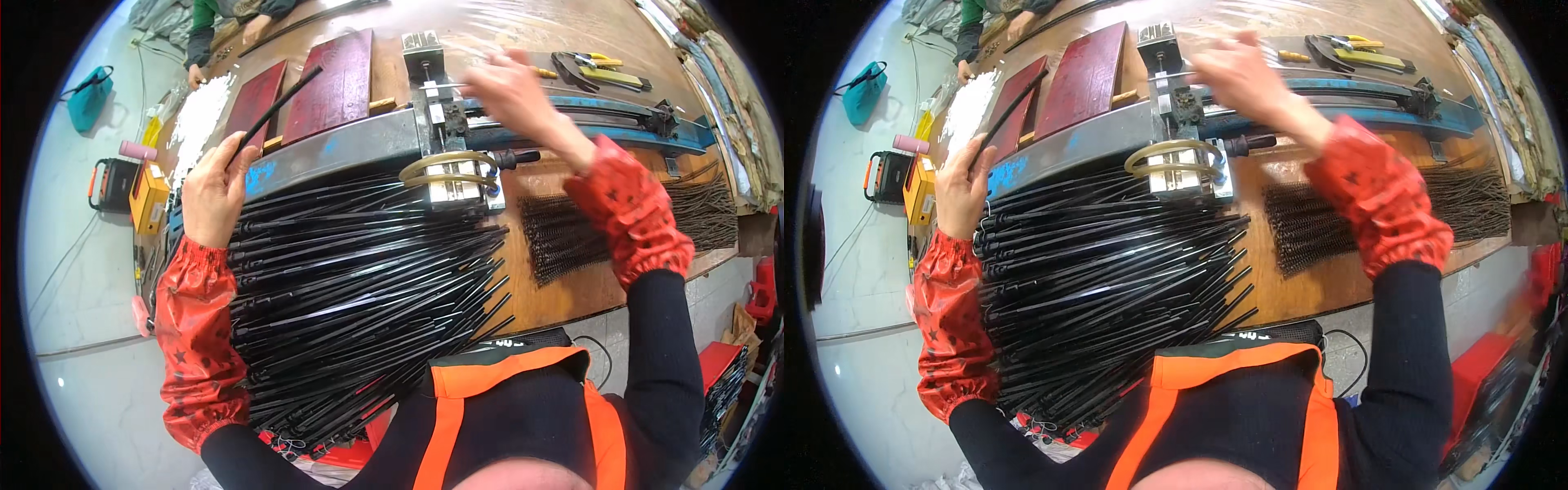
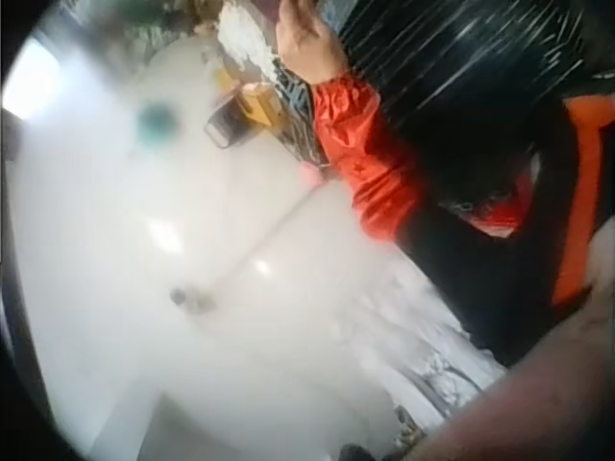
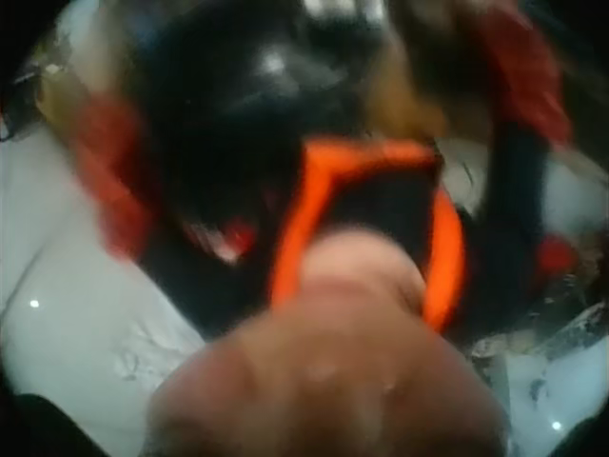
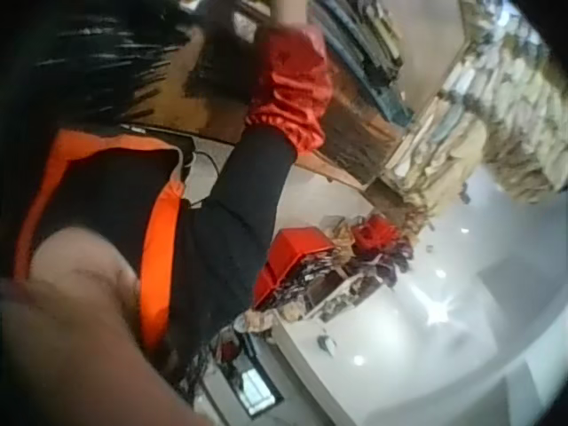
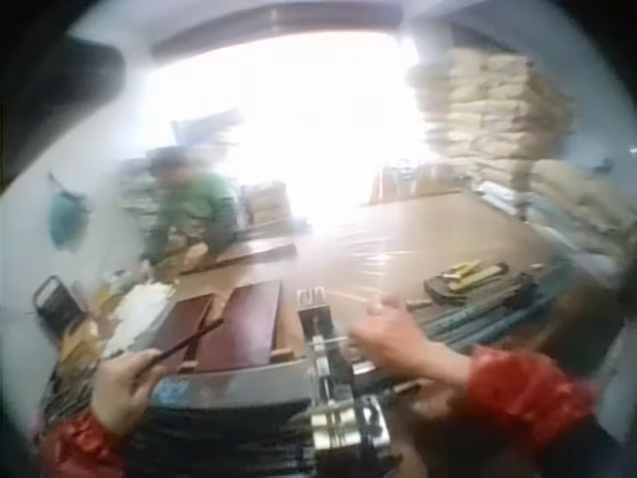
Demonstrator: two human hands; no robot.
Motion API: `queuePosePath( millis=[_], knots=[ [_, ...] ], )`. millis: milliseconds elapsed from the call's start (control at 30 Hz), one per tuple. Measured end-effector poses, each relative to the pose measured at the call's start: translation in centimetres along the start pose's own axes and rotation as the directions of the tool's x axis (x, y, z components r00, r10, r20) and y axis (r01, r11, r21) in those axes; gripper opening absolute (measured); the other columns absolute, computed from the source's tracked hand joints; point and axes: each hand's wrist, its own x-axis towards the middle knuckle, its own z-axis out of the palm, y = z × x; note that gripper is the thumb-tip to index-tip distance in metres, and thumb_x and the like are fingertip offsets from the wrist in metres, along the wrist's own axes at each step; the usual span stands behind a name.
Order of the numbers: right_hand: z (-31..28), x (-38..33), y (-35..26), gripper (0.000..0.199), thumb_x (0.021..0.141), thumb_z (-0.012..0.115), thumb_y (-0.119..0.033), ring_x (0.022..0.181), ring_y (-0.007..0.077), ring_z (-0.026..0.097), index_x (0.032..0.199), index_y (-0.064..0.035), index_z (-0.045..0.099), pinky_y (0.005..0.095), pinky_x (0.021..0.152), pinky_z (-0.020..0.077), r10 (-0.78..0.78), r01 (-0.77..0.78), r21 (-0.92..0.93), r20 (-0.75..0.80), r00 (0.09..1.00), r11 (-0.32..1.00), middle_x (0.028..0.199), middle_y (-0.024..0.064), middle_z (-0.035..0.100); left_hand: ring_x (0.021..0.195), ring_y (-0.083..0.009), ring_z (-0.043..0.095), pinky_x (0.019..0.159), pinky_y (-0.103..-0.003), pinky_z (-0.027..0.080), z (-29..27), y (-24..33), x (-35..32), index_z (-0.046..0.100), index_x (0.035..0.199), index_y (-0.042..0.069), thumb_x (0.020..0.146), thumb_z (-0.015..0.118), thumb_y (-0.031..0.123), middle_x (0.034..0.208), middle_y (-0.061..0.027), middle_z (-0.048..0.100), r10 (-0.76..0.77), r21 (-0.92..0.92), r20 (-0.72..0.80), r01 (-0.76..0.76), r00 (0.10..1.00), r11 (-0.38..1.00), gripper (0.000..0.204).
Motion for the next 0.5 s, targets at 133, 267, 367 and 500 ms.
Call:
queuePosePath(
  millis=[133, 267, 367, 500],
  knots=[
    [-6.8, -10.0, 8.2, 0.005, 0.089, 0.069, -0.014, 0.095, 0.0224, 0.066, 0.093, -0.0160, 0.070, 0.0395, 0.103, 0.0310, 0.149, -0.156, -0.201, -0.051, 0.988, 0.967, 0.087, 0.0001, 0.073, 0.078, -0.0332, 0.068, 0.065, -0.041, 0.052, 3.5, -1.1, -0.2, 0.071, 0.113, 0.012, 0.092, 0.069, 0.022, 0.089, -0.0128, 0.069, 0.093, -0.022, 0.081, -0.092, 0.992, 0.996, 0.023],
    [-10.6, -13.1, 10.2, 0.008, 0.088, 0.070, -0.012, 0.092, 0.0254, 0.065, 0.095, -0.0098, 0.070, 0.0405, 0.094, 0.0415, 0.222, -0.218, -0.295, -0.020, 0.975, 0.930, 0.091, 0.0053, 0.072, 0.078, -0.0345, 0.067, 0.066, -0.043, 0.053, 9.0, 4.9, 3.5, 0.070, 0.115, 0.013, 0.095, 0.065, 0.023, 0.087, -0.0137, 0.066, 0.202, -0.077, 0.160, -0.192, 0.966, 0.978, 0.023],
    [-9.7, -14.0, 10.7, 0.007, 0.090, 0.067, -0.012, 0.091, 0.0309, 0.064, 0.093, -0.0069, 0.069, 0.0433, 0.090, 0.0454, 0.284, -0.295, -0.122, -0.099, 0.954, 0.948, 0.092, 0.0115, 0.071, 0.085, -0.0348, 0.069, 0.072, -0.045, 0.055, 13.4, 6.1, 5.6, 0.070, 0.111, 0.011, 0.093, 0.066, 0.026, 0.093, -0.0141, 0.069, 0.223, -0.120, 0.185, -0.203, 0.957, 0.972, 0.023],
    [-9.2, -17.1, 13.0, 0.007, 0.090, 0.067, -0.009, 0.087, 0.0308, 0.062, 0.092, -0.0023, 0.065, 0.0417, 0.085, 0.0468, 0.306, -0.311, -0.074, -0.071, 0.949, 0.947, 0.088, 0.0117, 0.067, 0.085, -0.0359, 0.067, 0.073, -0.045, 0.054, 14.2, 6.3, 5.5, 0.067, 0.108, 0.009, 0.097, 0.061, 0.039, 0.091, -0.0126, 0.068, 0.181, -0.128, 0.245, -0.154, 0.953, 0.980, 0.032]
  ],
)
